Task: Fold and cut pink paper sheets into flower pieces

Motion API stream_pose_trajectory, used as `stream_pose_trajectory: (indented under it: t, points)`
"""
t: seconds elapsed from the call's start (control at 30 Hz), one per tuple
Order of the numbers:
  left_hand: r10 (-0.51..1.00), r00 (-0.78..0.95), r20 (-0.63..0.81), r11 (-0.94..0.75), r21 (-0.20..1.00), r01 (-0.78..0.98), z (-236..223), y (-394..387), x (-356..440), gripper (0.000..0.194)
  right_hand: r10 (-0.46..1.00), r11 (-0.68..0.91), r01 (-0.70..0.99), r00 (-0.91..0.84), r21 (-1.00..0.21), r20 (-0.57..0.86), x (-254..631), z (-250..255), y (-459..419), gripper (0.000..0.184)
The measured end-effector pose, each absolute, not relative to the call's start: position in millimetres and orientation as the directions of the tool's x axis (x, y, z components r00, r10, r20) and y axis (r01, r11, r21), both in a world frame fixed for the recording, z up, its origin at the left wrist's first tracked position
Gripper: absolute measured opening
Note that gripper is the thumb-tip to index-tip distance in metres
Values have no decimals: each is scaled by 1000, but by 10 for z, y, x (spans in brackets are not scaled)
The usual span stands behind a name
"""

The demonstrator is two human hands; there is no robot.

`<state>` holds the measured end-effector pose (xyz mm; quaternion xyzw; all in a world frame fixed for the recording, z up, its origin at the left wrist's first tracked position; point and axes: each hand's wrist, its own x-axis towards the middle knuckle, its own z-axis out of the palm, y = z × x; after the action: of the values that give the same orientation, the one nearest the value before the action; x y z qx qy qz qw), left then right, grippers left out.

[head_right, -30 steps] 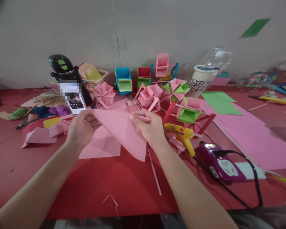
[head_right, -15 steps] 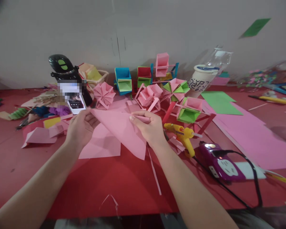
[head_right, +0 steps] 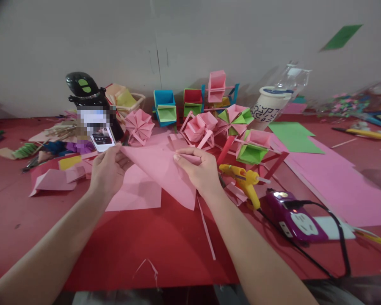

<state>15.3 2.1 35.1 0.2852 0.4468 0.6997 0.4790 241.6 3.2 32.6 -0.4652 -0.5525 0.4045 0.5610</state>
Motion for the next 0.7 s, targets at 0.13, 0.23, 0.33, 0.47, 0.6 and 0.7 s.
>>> stream_pose_trajectory:
  t: [0.13,0.23,0.33,0.47,0.6,0.7]
  points:
    - [929,-369,-34,-141,889,-437,344,22,146,14,966,243,69,72,-968,248,2416,345,20,19]
    - [947,-317,-47,-117,870,-479,358,0,162,18,962,247,59,104,-967,252,2411,347,18,18]
    - [981,-188,-41,-57,872,-487,364,-34,201,28,960,241,30,138,-970,243,2409,324,33,19]
    - [995,-99,-9,-35,900,-434,339,-54,232,30,963,232,-10,146,-973,228,2416,285,63,21]
    - [992,-126,-1,-49,918,-393,324,-39,210,24,952,263,2,165,-965,260,2416,292,62,18]
    - [988,-156,1,-61,923,-380,335,-31,190,25,954,252,25,162,-967,253,2414,317,49,18]
